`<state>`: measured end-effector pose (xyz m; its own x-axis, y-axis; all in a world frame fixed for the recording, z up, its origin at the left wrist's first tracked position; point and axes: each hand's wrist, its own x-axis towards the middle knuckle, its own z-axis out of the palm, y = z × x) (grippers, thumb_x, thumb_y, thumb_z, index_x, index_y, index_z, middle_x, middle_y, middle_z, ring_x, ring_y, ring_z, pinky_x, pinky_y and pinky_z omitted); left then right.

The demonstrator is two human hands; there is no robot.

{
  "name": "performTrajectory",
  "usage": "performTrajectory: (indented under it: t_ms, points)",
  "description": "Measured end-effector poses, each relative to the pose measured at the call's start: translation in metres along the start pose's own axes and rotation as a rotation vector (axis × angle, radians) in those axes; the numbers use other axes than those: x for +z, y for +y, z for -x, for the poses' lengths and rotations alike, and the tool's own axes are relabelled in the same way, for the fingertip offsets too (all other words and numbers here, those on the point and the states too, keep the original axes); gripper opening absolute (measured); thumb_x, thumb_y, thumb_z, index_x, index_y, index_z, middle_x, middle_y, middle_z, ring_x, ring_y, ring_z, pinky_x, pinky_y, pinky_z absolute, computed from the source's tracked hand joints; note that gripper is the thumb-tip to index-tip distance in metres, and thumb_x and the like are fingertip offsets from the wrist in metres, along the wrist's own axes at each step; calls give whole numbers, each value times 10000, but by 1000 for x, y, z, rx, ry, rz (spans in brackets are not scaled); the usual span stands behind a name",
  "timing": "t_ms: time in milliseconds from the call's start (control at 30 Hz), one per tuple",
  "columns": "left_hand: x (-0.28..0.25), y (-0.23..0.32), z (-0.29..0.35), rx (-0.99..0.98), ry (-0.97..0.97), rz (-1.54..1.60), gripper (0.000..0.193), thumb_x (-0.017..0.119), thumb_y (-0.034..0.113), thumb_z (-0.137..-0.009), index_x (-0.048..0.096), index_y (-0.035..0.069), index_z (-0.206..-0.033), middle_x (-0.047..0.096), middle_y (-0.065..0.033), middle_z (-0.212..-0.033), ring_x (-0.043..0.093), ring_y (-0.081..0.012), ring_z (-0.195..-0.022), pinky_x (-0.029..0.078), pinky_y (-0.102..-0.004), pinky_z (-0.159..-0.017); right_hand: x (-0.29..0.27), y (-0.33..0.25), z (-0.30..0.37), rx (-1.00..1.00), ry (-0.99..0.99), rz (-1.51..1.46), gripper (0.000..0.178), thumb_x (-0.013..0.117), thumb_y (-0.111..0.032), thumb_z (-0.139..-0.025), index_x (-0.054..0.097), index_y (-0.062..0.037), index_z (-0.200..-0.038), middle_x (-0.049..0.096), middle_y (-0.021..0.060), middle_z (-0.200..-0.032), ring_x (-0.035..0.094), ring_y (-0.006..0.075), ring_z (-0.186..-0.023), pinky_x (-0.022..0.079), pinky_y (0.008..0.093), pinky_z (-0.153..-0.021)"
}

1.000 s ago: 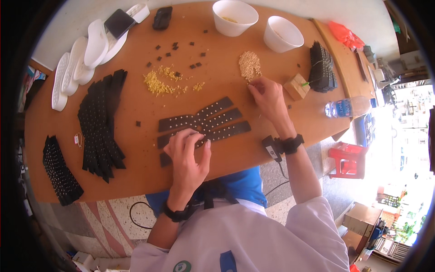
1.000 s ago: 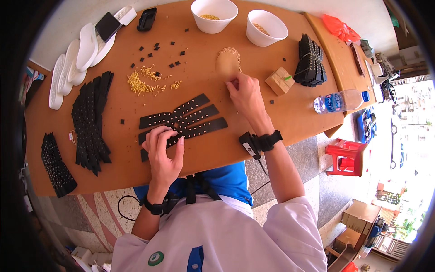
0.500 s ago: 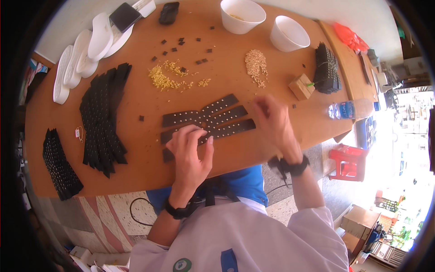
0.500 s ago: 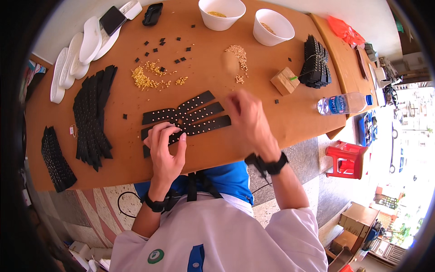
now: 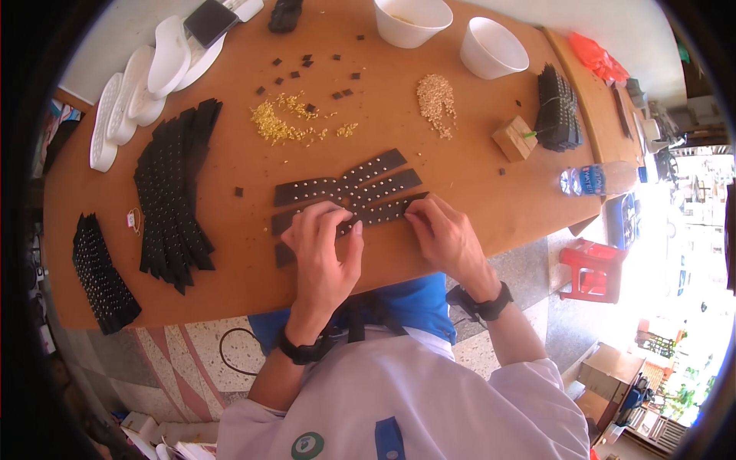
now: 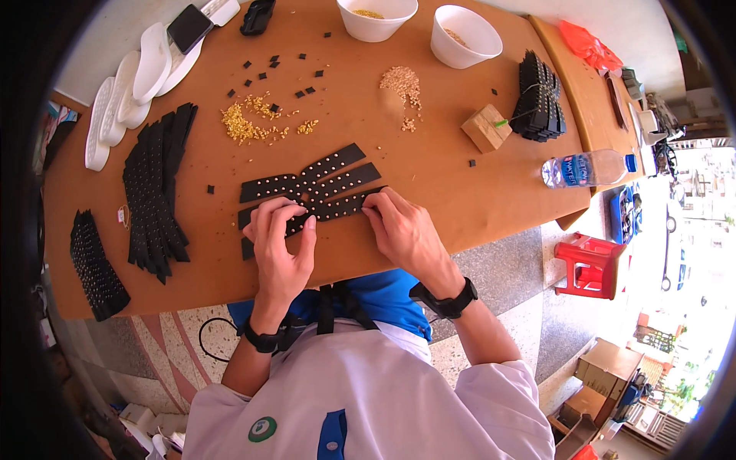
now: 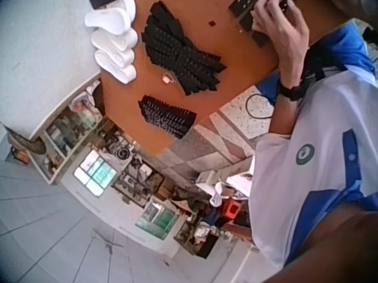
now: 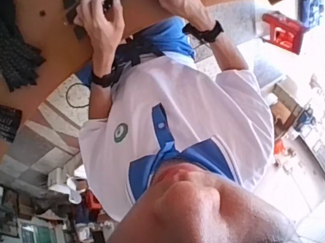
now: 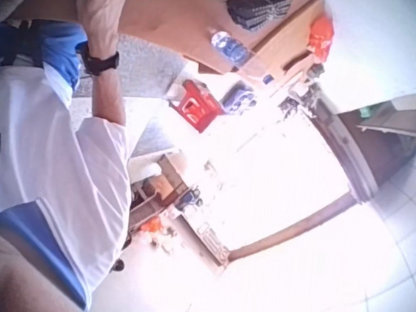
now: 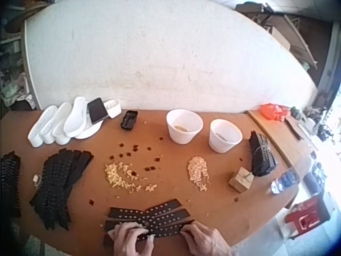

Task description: Placing and pressing decorative metal studs onto leather straps for shoe assembly.

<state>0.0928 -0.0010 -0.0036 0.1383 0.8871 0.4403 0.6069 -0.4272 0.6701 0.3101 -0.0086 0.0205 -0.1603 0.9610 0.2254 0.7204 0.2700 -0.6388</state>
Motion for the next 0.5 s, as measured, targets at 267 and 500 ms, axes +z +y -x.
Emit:
performTrajectory:
  t_ms: [267, 500]
  points:
    - [0, 0, 0, -9, -5, 6, 245, 748, 108, -900, 645, 95, -1121, 634, -64, -1150, 593, -272, -1083, 343, -436, -964, -5, 2, -1, -22, 85, -58, 92, 698, -32, -935, 667, -6, -1018, 665, 148, -867, 670, 337, -723, 544, 390, -646]
    - [1, -1, 0, -3, 8, 22, 240, 753, 106, -897, 652, 87, -1114, 632, -68, -1155, 594, -269, -1070, 346, -420, -959, -34, 22, -25, 168, 171, -42, 130, 723, -59, -937, 703, 26, -1033, 682, 161, -822, 654, 241, -655, 523, 337, -624]
